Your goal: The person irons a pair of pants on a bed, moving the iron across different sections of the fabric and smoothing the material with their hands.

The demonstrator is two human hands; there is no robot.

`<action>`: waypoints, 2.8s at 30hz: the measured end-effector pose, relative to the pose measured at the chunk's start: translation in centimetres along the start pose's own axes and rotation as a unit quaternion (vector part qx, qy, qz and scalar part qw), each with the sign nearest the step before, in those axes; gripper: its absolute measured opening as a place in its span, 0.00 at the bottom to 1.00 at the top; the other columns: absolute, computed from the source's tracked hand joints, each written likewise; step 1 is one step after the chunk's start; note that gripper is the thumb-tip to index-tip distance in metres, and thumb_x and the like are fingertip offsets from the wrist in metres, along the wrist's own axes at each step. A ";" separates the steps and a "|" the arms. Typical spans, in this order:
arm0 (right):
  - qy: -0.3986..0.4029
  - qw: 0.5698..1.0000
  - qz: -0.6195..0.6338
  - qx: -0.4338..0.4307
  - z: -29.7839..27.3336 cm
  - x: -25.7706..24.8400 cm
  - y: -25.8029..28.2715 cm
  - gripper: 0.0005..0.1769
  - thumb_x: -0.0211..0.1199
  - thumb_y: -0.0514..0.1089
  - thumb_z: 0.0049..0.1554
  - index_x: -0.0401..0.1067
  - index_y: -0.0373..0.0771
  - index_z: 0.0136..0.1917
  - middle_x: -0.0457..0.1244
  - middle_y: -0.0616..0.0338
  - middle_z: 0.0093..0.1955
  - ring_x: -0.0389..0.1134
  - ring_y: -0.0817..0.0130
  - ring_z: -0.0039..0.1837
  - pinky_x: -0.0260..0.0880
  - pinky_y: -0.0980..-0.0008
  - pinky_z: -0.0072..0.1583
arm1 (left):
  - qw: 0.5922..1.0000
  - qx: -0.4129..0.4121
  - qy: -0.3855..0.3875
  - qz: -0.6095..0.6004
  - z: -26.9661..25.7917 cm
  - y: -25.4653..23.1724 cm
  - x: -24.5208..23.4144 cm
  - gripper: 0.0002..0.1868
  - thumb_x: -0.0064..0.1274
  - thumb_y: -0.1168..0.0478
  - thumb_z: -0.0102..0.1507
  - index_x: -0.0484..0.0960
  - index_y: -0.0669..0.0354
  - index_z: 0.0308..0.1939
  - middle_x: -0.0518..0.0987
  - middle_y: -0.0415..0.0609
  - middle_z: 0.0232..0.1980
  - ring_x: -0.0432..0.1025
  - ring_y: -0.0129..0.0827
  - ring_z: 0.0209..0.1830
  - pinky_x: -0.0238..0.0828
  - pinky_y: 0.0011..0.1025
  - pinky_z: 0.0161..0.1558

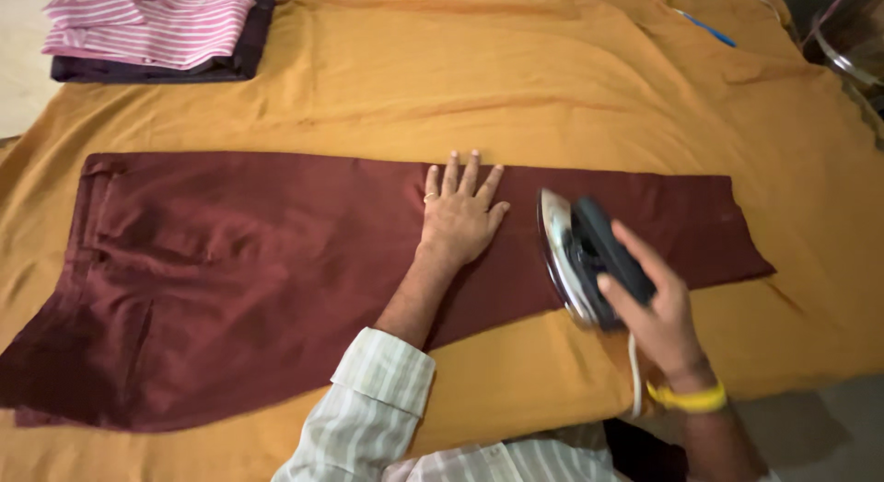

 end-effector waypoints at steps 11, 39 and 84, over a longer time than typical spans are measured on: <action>0.007 0.996 0.067 -0.061 11.4 4.0 -0.2 0.37 0.66 0.35 0.56 0.63 0.32 0.77 0.62 0.50 0.74 0.63 0.69 0.72 0.62 0.71 0.72 | 0.988 -0.150 0.007 0.036 -3.7 6.7 -3.6 0.36 0.39 0.36 0.68 0.57 0.40 0.78 0.46 0.56 0.83 0.37 0.55 0.83 0.31 0.60 0.75; 0.160 0.981 0.053 -0.099 3.1 9.0 4.4 0.35 0.66 0.36 0.54 0.64 0.32 0.74 0.63 0.51 0.73 0.63 0.67 0.72 0.61 0.69 0.71 | 0.996 -0.075 -0.005 0.040 -5.4 16.0 -5.9 0.35 0.39 0.38 0.69 0.63 0.50 0.76 0.53 0.56 0.81 0.46 0.51 0.81 0.41 0.50 0.76; 0.272 0.946 0.080 -0.156 2.4 16.1 9.5 0.34 0.64 0.36 0.57 0.63 0.33 0.75 0.63 0.48 0.73 0.64 0.65 0.72 0.62 0.68 0.70 | 0.949 -0.137 -0.073 -0.275 -7.1 20.3 -7.0 0.37 0.21 0.39 0.73 0.48 0.56 0.81 0.67 0.52 0.77 0.51 0.43 0.82 0.38 0.45 0.78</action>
Point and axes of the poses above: each hand's wrist, its own z-axis towards the middle knuckle, its own x-axis out of the palm, y = z × x, the point moved 9 cm from there along z, towards the middle knuckle
